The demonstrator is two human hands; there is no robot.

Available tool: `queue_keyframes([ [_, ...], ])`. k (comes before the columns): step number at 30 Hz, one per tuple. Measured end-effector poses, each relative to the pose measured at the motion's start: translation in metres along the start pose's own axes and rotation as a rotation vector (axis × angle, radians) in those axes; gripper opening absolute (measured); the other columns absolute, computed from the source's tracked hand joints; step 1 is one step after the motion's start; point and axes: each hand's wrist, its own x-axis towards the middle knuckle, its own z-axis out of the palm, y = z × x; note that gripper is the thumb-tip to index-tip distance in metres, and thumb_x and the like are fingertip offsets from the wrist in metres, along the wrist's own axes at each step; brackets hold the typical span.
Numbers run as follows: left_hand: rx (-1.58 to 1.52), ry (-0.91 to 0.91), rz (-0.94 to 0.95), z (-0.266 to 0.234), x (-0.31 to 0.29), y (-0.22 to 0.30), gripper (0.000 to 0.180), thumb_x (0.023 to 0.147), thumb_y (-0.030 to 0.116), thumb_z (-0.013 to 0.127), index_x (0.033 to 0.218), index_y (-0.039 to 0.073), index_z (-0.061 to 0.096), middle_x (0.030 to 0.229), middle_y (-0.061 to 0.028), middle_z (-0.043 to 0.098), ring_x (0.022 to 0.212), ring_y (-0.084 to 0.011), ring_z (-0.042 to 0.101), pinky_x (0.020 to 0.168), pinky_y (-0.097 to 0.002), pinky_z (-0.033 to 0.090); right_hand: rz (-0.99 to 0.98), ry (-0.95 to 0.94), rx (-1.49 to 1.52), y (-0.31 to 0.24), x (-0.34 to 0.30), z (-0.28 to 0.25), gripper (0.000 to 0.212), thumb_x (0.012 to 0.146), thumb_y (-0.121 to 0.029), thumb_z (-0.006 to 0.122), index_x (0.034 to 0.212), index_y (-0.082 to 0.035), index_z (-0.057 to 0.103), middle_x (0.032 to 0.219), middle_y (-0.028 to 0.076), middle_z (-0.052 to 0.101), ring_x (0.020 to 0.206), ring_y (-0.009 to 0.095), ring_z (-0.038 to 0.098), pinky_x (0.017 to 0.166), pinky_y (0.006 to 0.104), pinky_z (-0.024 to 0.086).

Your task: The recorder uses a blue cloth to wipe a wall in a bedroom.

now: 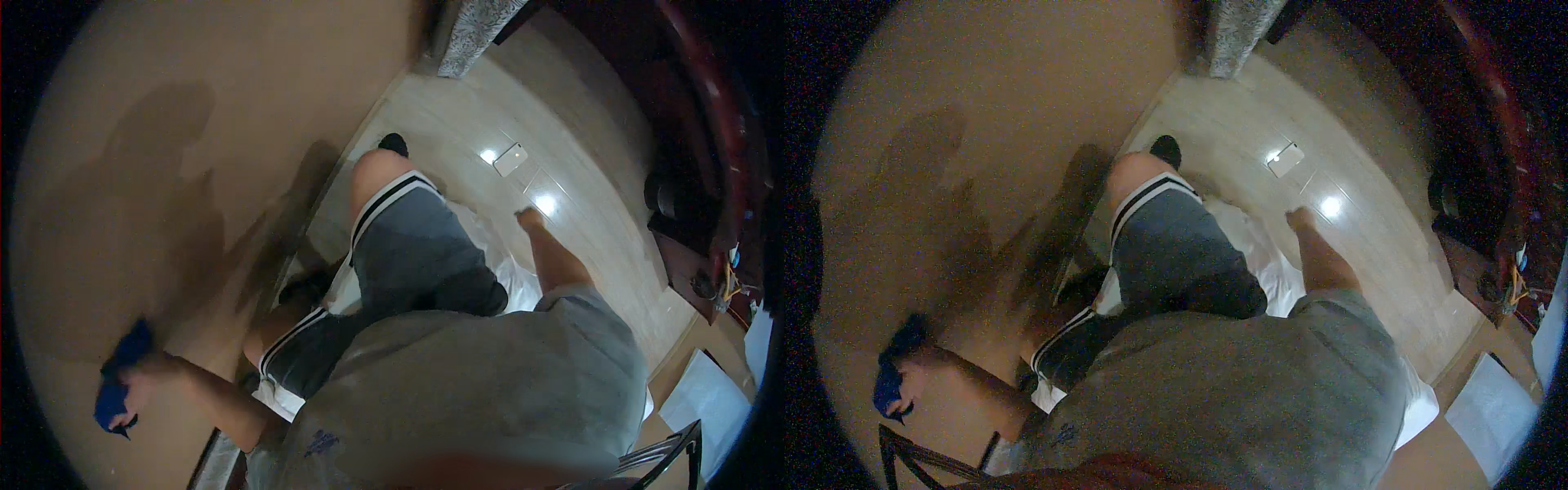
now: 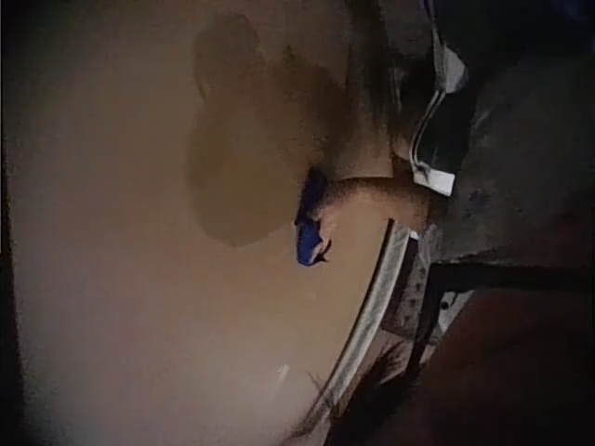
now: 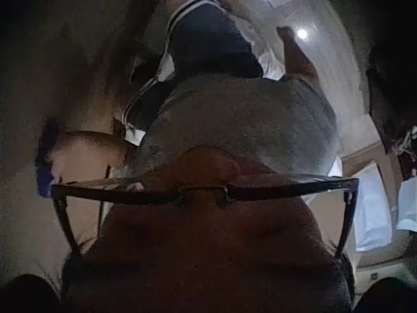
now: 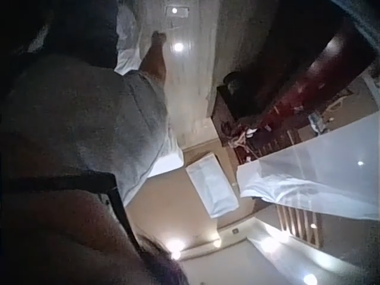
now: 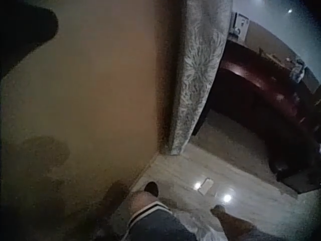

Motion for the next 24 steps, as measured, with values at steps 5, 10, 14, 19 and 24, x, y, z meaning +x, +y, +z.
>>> queue_keyframes([
  [5,-0.006,-0.020,0.018,0.032,-0.019,0.036,0.104,0.076,0.073,0.053,0.145,0.000,0.028,0.148,-0.0333,0.019,0.129,-0.0617,0.019,0.103,-0.0731,0.015,0.090,-0.337,0.474,0.007,0.046,0.082,0.042,0.082,-0.037,0.070,0.117,-0.014,0.066,0.091,0.010,0.066,0.072,0.025,0.063,0.063,0.0390,0.056],
  [10,-0.060,-0.031,0.110,0.070,-0.037,0.106,0.104,0.076,0.072,0.054,0.145,-0.001,0.028,0.148,-0.0333,0.020,0.129,-0.0611,0.019,0.103,-0.0727,0.015,0.404,-0.142,0.868,-0.094,0.075,0.021,0.068,0.076,-0.052,0.072,0.118,0.002,0.063,0.114,0.021,0.064,0.107,0.031,0.060,0.089,0.0426,0.048],
  [14,-0.155,-0.055,0.100,0.114,-0.066,0.155,0.104,0.076,0.072,0.054,0.144,-0.001,0.028,0.148,-0.0332,0.020,0.130,-0.0606,0.020,0.103,-0.0723,0.015,0.539,-0.012,0.897,-0.079,0.132,-0.003,0.078,0.075,-0.055,0.072,0.124,0.004,0.058,0.126,0.020,0.059,0.118,0.033,0.054,0.098,0.0404,0.042],
  [19,-0.164,-0.060,0.113,0.136,-0.084,0.171,0.104,0.076,0.072,0.055,0.144,-0.002,0.028,0.147,-0.0332,0.021,0.130,-0.0600,0.020,0.103,-0.0719,0.016,0.546,0.165,1.192,-0.088,0.162,-0.009,0.086,0.072,-0.058,0.073,0.130,0.002,0.053,0.131,0.019,0.056,0.119,0.033,0.053,0.099,0.0389,0.042],
  [24,-0.159,-0.074,0.130,0.145,-0.093,0.171,0.104,0.076,0.071,0.055,0.144,-0.002,0.028,0.147,-0.0332,0.021,0.130,-0.0594,0.021,0.104,-0.0714,0.016,0.697,-0.019,0.788,-0.081,0.204,0.003,0.086,0.072,-0.060,0.072,0.130,0.001,0.054,0.131,0.017,0.056,0.121,0.031,0.053,0.103,0.0387,0.039],
])
